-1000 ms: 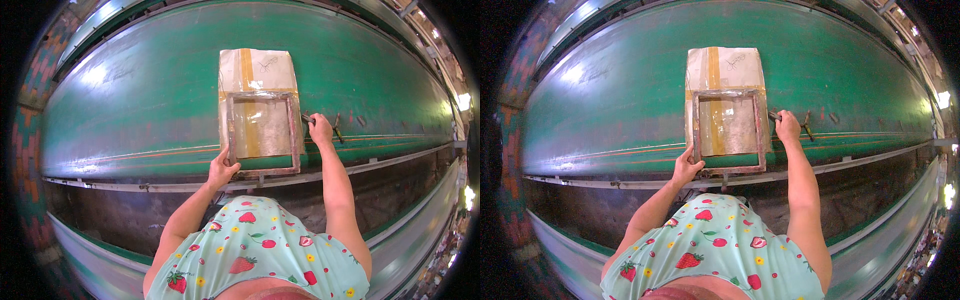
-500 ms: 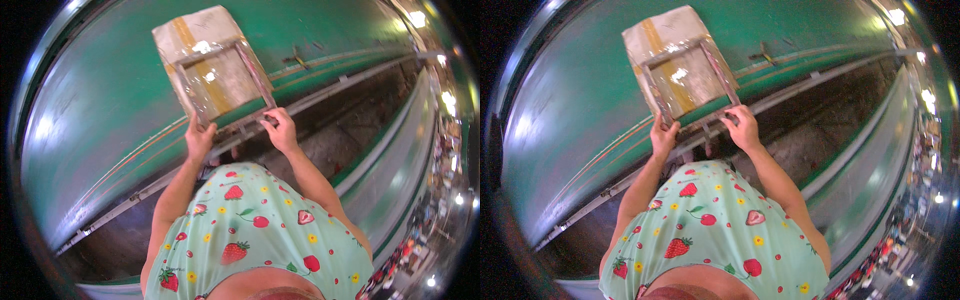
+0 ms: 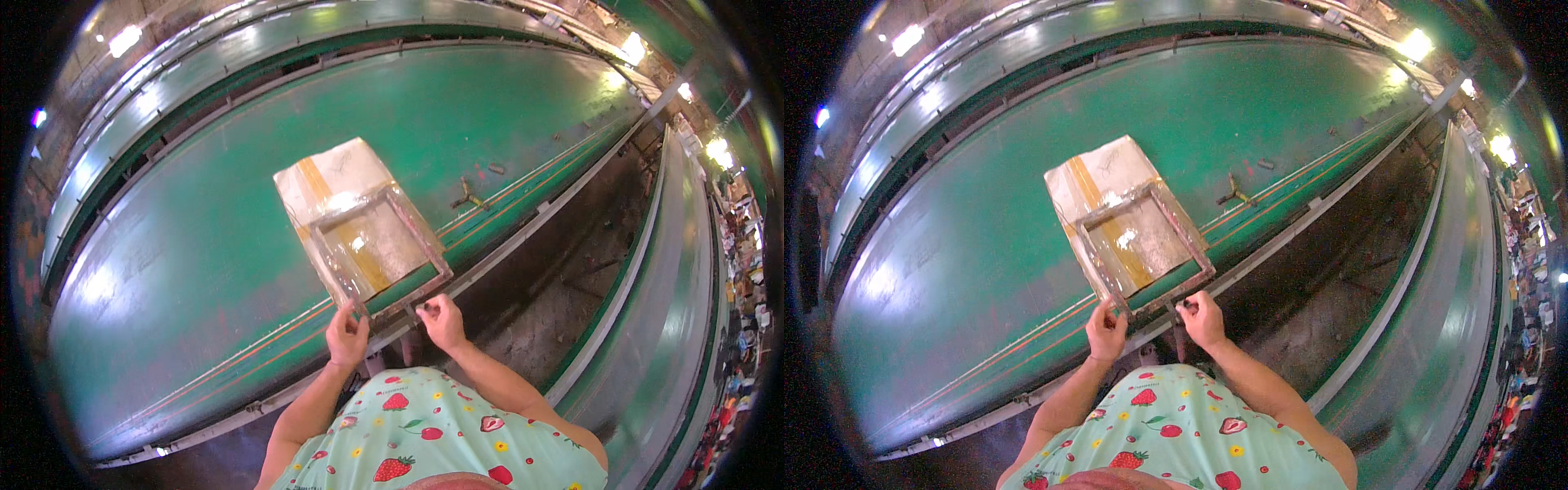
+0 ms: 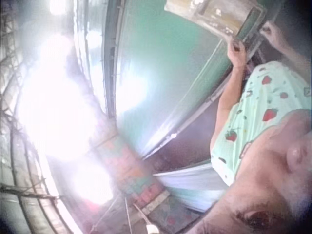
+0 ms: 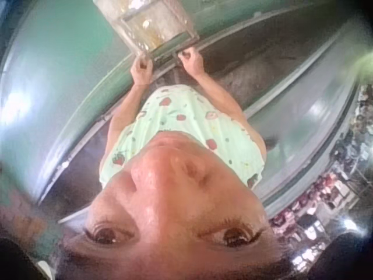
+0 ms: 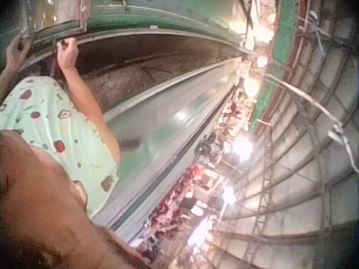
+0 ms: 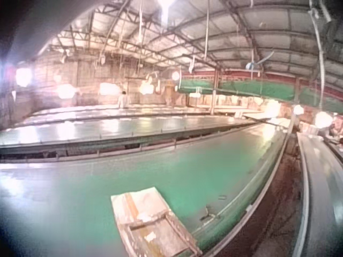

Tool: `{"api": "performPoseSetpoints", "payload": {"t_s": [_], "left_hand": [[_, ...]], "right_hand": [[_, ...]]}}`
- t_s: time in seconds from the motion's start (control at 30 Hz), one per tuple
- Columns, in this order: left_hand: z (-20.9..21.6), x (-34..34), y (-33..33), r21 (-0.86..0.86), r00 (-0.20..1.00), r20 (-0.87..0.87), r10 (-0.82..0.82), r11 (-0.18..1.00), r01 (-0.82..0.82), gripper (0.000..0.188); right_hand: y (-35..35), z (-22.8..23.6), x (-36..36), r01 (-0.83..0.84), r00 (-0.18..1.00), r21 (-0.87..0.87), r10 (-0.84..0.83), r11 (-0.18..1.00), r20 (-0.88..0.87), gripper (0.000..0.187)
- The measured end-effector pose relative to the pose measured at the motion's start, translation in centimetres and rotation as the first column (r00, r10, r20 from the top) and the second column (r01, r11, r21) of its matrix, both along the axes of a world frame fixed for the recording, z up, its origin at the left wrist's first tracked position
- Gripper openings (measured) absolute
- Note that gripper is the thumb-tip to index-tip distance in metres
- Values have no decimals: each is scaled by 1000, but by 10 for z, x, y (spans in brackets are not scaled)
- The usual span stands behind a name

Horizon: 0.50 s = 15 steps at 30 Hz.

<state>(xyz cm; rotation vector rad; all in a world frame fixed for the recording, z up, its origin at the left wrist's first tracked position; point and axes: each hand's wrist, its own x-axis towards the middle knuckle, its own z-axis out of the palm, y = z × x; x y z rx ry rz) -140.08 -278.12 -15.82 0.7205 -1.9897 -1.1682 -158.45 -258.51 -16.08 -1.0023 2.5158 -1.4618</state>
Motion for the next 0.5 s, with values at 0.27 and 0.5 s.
{"api": "performPoseSetpoints", "payload": {"t_s": [0.27, 0.5], "left_hand": [[25, -35, 13, -473, 886, 277, -372, 750, 463, 80], [8, -83, 21, -493, 759, 479, -441, 581, 648, 73]], "right_hand": [[-5, -2, -2, -103, 978, 116, 122, 988, -167, 36], [3, -5, -11, -153, 984, 135, 163, 979, -69, 32]]}}
